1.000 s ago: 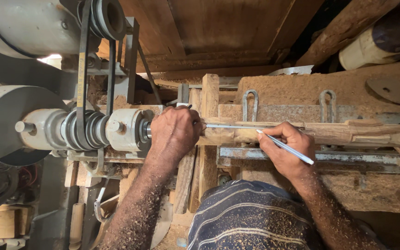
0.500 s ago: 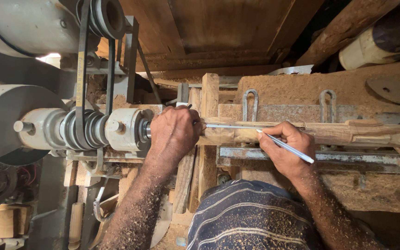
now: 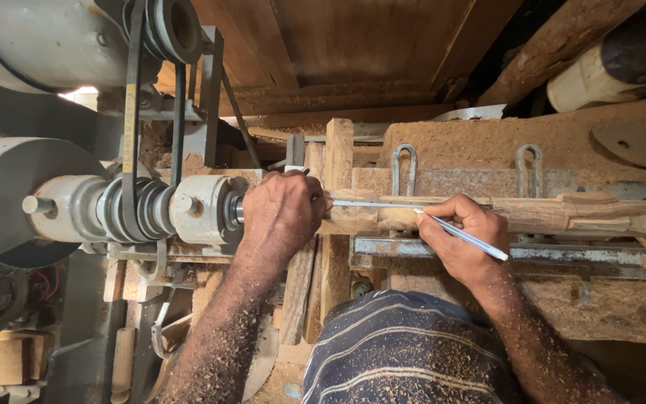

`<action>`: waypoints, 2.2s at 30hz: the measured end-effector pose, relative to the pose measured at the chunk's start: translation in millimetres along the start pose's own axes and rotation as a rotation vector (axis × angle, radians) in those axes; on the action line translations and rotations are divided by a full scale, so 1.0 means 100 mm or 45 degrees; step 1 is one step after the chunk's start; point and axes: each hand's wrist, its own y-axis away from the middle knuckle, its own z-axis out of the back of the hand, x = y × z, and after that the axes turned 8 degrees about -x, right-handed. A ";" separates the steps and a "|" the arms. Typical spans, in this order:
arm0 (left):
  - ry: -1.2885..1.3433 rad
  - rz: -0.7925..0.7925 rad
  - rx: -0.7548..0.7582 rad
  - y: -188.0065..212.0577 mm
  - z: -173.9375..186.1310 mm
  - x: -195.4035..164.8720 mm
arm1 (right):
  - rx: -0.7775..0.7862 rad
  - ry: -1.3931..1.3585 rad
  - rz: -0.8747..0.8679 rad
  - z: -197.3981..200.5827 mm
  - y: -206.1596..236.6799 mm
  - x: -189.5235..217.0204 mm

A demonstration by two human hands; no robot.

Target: The person shapes a cylindrical wooden blank mounted on a lathe using a chisel, then measures and marks the piece with a ruler and pen, and resumes shaping with the chisel. The person removes wood shavings and refines the contours of the rotating workpiece.

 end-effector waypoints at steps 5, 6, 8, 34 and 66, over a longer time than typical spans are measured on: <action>0.015 0.024 0.053 -0.01 0.00 0.00 | 0.002 -0.028 -0.028 0.01 0.00 -0.04; 0.018 0.015 0.038 -0.01 0.01 0.00 | 0.018 -0.032 -0.020 0.01 0.00 -0.05; 0.023 -0.002 0.008 0.00 0.01 0.00 | 0.051 -0.040 -0.002 0.02 -0.01 -0.06; -0.039 0.204 0.091 0.05 0.05 -0.26 | 0.140 -0.331 -0.440 0.68 0.79 -0.48; 0.025 -0.052 -0.219 0.13 -0.39 -2.12 | -0.386 0.269 0.096 2.76 0.39 -1.02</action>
